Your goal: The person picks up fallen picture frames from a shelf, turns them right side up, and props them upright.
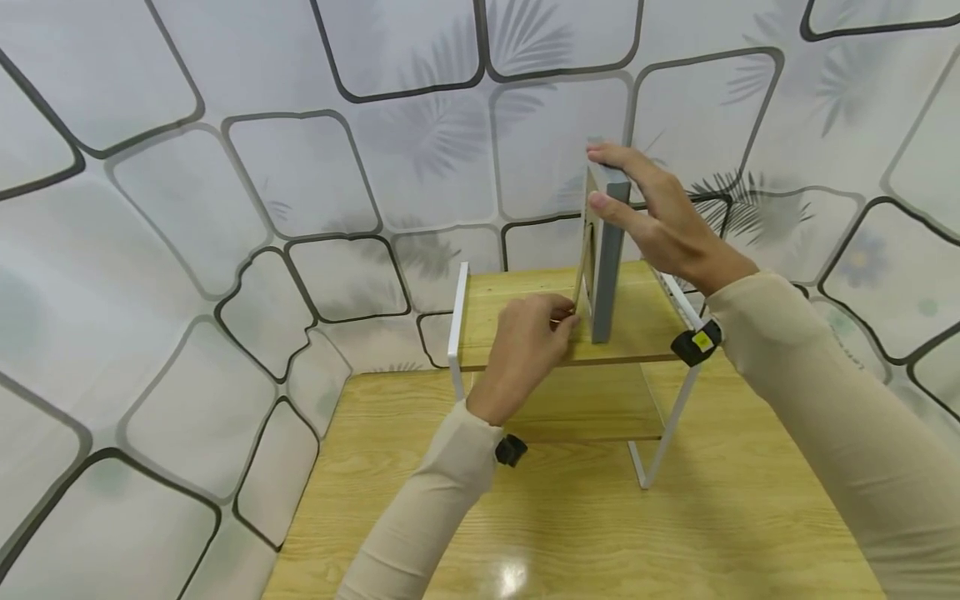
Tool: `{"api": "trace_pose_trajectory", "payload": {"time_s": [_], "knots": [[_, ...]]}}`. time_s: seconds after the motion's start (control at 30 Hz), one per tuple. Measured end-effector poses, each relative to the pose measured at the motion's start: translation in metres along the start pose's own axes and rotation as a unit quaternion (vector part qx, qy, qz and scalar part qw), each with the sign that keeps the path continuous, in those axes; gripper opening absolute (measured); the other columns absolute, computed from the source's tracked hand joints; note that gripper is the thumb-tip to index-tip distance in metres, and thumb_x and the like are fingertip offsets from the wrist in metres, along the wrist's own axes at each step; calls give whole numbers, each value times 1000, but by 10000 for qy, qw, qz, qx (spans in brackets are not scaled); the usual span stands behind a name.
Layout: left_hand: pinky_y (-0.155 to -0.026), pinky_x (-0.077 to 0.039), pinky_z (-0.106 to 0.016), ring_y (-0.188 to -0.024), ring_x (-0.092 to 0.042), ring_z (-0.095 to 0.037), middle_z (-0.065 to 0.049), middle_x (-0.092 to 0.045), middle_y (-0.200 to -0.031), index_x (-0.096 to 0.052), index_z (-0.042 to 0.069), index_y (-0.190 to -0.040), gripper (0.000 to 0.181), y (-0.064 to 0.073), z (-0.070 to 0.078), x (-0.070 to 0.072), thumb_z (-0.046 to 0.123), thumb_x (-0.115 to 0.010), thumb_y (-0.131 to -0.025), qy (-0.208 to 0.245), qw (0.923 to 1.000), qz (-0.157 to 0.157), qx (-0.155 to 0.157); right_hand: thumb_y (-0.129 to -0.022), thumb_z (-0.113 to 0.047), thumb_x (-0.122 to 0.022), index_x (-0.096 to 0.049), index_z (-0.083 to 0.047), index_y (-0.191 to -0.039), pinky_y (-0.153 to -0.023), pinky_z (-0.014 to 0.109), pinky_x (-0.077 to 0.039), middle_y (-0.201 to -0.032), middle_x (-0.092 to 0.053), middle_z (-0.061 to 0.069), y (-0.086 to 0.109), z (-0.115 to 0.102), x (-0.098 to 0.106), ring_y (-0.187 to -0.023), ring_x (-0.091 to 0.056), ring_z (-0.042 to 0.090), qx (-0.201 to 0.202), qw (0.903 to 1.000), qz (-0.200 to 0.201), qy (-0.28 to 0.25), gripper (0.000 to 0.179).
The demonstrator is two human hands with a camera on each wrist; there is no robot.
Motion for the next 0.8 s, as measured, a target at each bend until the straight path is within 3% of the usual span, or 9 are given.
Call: {"api": "trace_pose_trajectory", "payload": {"time_s": [0.47, 0.8], "knots": [[-81, -58, -26, -90, -75, -15, -7, -78, -99, -79, 3, -105, 13, 7, -17, 18, 8, -72, -95, -334, 9993, 155, 80, -103, -22, -55, -43, -4, -152, -121, 31, -17, -159, -40, 7, -15, -9, -18, -150, -26, 16, 201, 9992, -336, 52, 53], [-74, -58, -27, -82, -74, -16, -4, -78, -90, -80, 5, -97, 10, 10, -35, 30, 7, -72, -94, -468, 9980, 343, 237, -103, -25, -55, -45, -3, -150, -123, 40, -17, -159, -38, 8, -24, -14, -39, -151, -23, 18, 234, 9978, -599, 148, 53]]}}
Point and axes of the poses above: each hand's wrist, its own y-axis away from the middle knuckle, its own x-axis out of the back of the hand, z = x × y, the point moved 8 cm from there along -y, towards the middle knuckle
